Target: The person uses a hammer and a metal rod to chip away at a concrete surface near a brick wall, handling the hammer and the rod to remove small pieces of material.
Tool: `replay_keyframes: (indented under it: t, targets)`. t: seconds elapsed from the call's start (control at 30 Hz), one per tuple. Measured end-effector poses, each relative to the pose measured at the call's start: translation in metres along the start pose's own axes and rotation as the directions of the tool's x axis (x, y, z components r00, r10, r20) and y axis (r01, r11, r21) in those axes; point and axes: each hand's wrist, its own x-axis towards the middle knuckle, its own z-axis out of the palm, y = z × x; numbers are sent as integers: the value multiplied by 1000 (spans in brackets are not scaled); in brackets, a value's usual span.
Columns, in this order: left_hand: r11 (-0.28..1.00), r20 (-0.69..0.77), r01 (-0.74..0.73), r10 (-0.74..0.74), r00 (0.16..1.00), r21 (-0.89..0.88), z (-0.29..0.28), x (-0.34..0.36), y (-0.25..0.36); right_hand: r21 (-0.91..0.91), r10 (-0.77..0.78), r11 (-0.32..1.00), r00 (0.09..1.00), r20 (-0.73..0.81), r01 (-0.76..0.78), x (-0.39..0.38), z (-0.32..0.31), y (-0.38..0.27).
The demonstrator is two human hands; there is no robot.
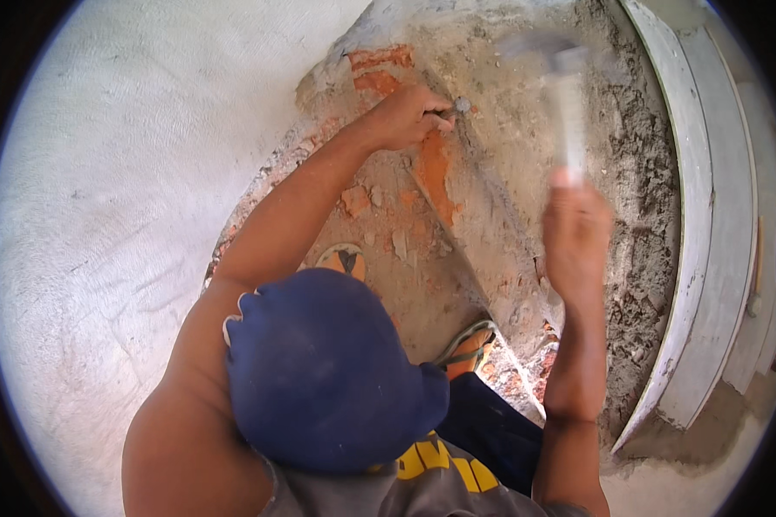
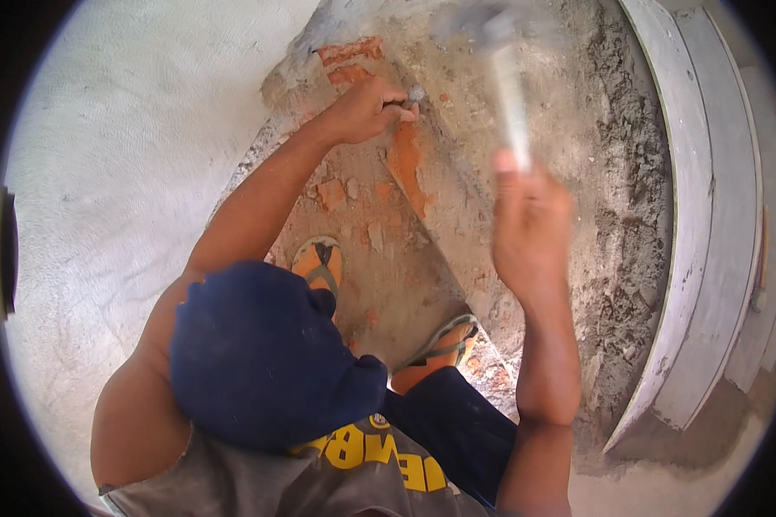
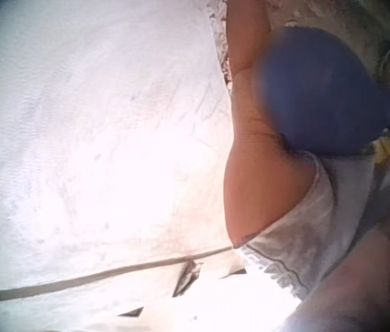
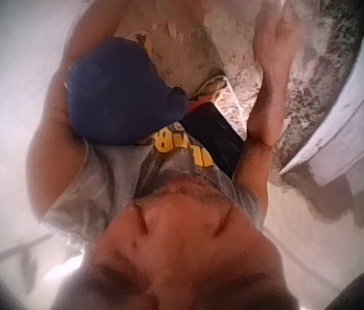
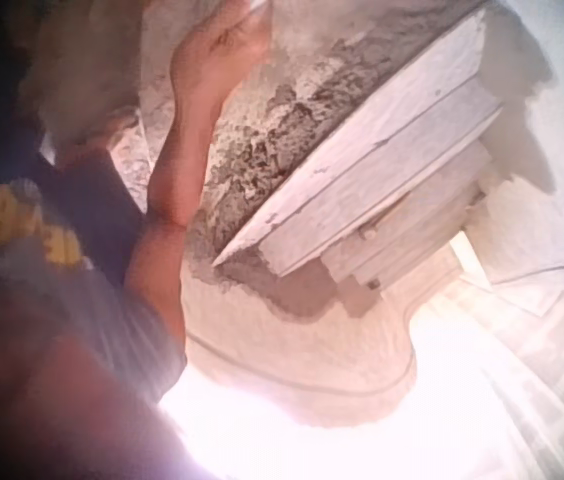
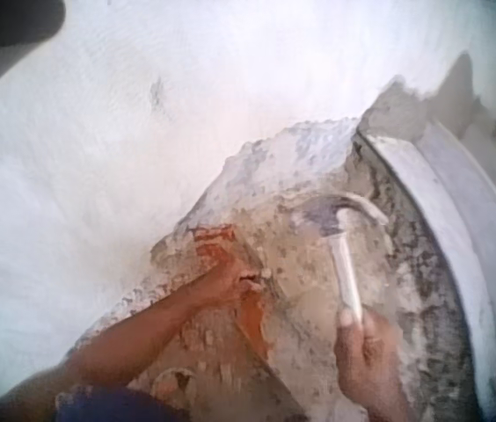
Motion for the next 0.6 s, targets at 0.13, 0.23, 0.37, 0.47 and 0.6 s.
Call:
replay_keyframes:
  t: [0.13,0.23,0.37,0.47,0.6]
  targets:
    - [999,36,32,-33,999,20,-4,5,10,521,-159,726,846,-509,449,-21,-45,-62]
    - [1000,15,-8,8,1000,9,-5,8,8,734,-508,264,738,-445,625,-16,-38,-46]
    - [986,103,53,-69,992,157,2,4,-11,-256,-60,965,998,-2,58,-1,29,44]
    - [972,191,80,-124,974,221,8,4,-12,-116,-31,993,998,-59,24,-8,13,37]
    - [993,-78,115,-113,991,14,-4,-19,-9,348,-184,852,846,-501,391,-4,-39,-19]
